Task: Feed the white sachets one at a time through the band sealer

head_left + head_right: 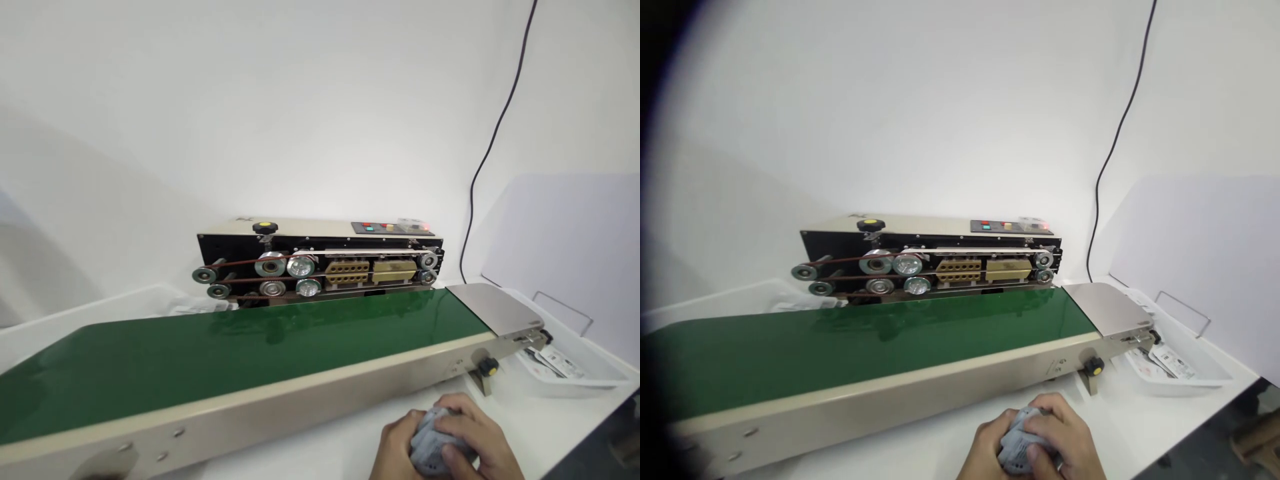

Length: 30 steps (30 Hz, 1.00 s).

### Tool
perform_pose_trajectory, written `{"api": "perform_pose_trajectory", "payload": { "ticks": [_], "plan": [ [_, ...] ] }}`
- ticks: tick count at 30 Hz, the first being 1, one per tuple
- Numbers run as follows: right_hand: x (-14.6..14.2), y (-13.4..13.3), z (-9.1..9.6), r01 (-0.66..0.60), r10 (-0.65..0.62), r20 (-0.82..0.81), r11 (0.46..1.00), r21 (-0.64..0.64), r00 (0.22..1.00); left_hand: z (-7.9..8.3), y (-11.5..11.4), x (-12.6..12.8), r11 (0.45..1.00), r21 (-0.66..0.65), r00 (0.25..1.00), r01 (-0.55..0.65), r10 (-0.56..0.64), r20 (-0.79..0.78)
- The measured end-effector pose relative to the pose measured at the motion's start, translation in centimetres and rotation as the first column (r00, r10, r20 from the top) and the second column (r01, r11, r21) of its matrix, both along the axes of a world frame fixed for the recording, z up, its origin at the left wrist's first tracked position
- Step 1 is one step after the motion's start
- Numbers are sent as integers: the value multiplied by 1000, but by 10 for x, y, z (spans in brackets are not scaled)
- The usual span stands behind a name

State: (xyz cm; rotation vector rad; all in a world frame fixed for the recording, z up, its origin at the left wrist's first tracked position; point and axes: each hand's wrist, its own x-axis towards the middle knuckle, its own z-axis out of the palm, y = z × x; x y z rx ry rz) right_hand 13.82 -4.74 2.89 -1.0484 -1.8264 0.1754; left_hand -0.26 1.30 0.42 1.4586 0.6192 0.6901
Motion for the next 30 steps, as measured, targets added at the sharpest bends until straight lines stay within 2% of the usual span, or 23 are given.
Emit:
{"api": "perform_pose_trajectory", "payload": {
  "ticks": [3,7,10,12,15,18,23,26,30],
  "plan": [
    [-10,-4,1,76,-87,-146,994,-78,985,-5,1,0,995,98,999,-5,8,-37],
    [-23,-8,2,180,-238,-333,964,-195,912,-4,0,-1,998,62,999,26,-24,-31],
    [-24,-8,-3,190,-336,-490,926,-325,804,3,1,-2,997,27,997,66,-67,33],
    [-22,-7,-7,142,-374,-607,907,-395,701,7,1,-3,997,37,996,63,-65,58],
    [-20,-3,-12,71,-384,-725,903,-423,572,12,2,-2,999,23,999,46,-47,26],
    [-20,0,-10,26,-382,-773,903,-430,506,14,0,1,1000,-22,1000,22,-22,-4],
    [-24,1,11,8,-454,-814,875,-485,362,17,-11,3,997,-68,992,-33,40,116],
    [-28,3,23,9,-496,-821,857,-515,282,20,-12,1,996,-57,996,-66,69,54],
    [-28,5,27,-31,-518,-832,845,-533,198,21,-8,0,998,-41,998,-55,56,21]
  ]
}}
